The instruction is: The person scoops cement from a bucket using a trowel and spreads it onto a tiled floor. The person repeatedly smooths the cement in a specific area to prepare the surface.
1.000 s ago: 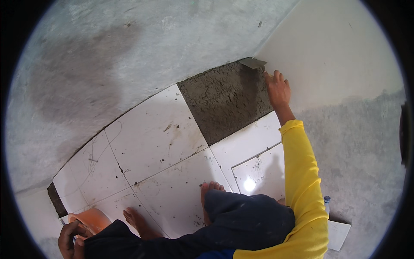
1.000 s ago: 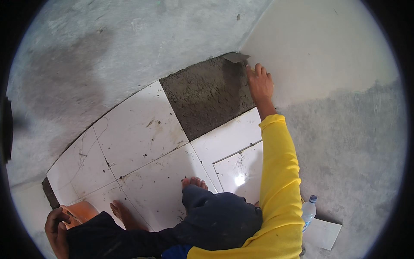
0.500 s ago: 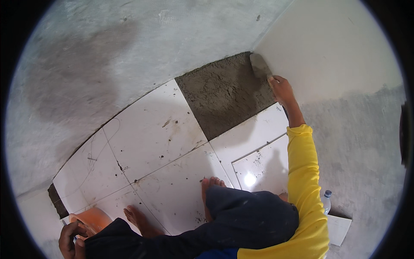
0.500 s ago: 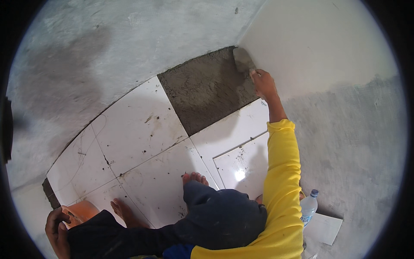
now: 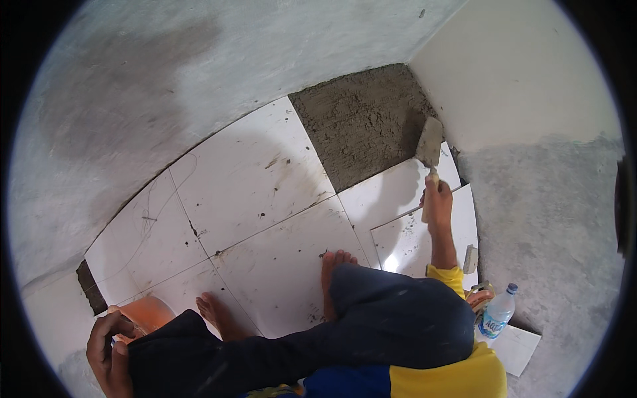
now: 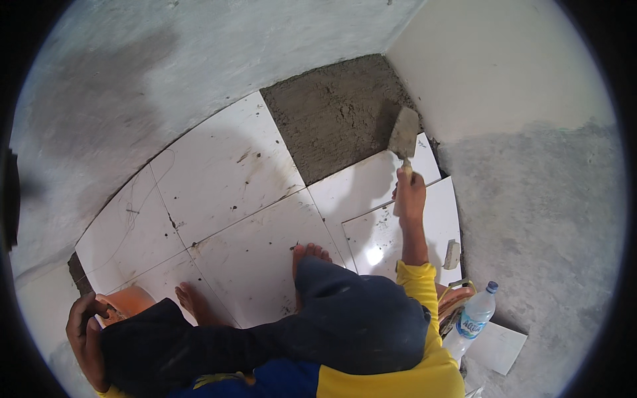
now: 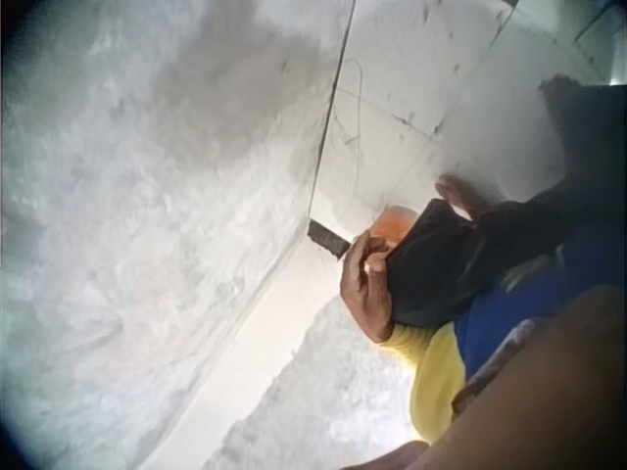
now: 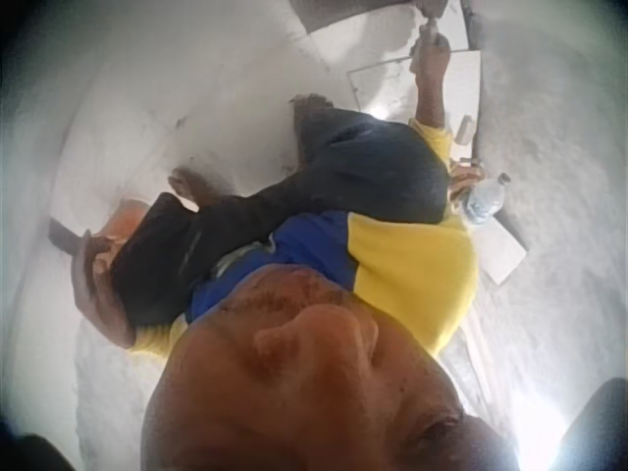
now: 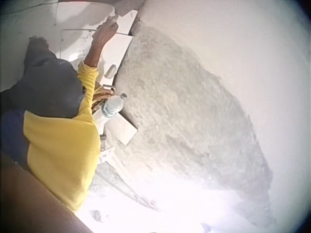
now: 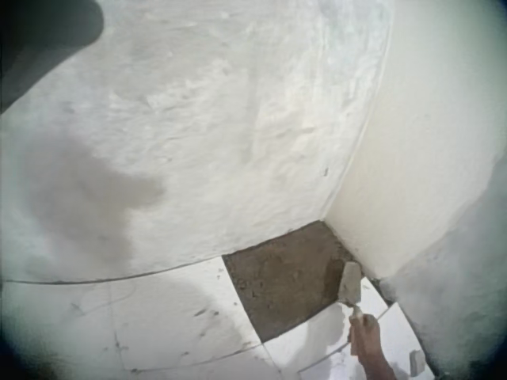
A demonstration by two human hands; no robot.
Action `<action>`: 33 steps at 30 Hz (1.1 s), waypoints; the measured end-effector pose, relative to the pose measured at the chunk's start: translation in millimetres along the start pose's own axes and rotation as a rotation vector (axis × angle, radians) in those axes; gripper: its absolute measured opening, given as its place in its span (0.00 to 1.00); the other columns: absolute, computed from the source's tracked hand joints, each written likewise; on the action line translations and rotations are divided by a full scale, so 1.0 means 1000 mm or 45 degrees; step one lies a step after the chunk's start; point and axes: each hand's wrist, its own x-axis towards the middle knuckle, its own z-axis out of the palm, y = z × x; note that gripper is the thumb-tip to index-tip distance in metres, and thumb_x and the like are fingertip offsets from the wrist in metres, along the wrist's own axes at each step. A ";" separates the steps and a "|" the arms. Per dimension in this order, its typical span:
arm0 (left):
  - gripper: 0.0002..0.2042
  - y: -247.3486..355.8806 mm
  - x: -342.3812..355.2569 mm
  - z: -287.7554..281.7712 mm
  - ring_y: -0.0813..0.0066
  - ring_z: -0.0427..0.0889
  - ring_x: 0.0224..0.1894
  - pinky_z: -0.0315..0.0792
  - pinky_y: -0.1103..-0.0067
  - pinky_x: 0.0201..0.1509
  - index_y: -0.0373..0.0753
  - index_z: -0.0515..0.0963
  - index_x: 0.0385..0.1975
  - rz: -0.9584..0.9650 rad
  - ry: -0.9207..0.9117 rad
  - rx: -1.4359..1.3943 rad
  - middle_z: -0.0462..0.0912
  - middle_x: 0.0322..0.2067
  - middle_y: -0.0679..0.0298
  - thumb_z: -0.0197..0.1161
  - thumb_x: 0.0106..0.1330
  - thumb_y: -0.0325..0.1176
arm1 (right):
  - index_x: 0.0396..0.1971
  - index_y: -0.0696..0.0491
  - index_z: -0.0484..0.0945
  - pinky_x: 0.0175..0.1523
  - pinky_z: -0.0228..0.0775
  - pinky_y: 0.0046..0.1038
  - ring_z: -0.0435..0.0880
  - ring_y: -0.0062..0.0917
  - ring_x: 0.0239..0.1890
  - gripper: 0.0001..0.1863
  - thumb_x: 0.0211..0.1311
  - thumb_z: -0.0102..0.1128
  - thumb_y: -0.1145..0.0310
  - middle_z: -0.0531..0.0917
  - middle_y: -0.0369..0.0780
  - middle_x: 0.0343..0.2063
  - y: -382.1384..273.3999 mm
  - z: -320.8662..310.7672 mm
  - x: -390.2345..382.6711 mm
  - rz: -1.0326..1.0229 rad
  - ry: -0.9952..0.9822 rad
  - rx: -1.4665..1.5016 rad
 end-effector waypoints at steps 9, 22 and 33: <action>0.27 -0.009 0.010 -0.008 0.67 0.81 0.45 0.73 0.71 0.56 0.29 0.79 0.61 0.058 -0.074 -0.029 0.83 0.41 0.57 0.60 0.80 0.50 | 0.59 0.66 0.73 0.48 0.76 0.34 0.81 0.29 0.41 0.31 0.73 0.65 0.52 0.82 0.44 0.42 0.063 0.034 -0.029 0.043 0.391 0.070; 0.28 -0.024 0.009 -0.014 0.67 0.81 0.44 0.73 0.70 0.56 0.29 0.78 0.63 0.047 -0.067 -0.040 0.83 0.41 0.56 0.59 0.80 0.51 | 0.49 0.61 0.72 0.29 0.77 0.30 0.80 0.26 0.26 0.23 0.75 0.62 0.53 0.78 0.40 0.31 0.048 0.036 -0.030 0.138 0.368 0.399; 0.24 -0.020 0.021 -0.016 0.60 0.85 0.48 0.76 0.65 0.61 0.27 0.78 0.64 0.044 -0.108 -0.169 0.86 0.46 0.52 0.57 0.83 0.44 | 0.47 0.61 0.74 0.30 0.79 0.35 0.83 0.29 0.26 0.24 0.76 0.62 0.51 0.81 0.43 0.32 0.084 0.056 0.011 0.095 0.593 0.462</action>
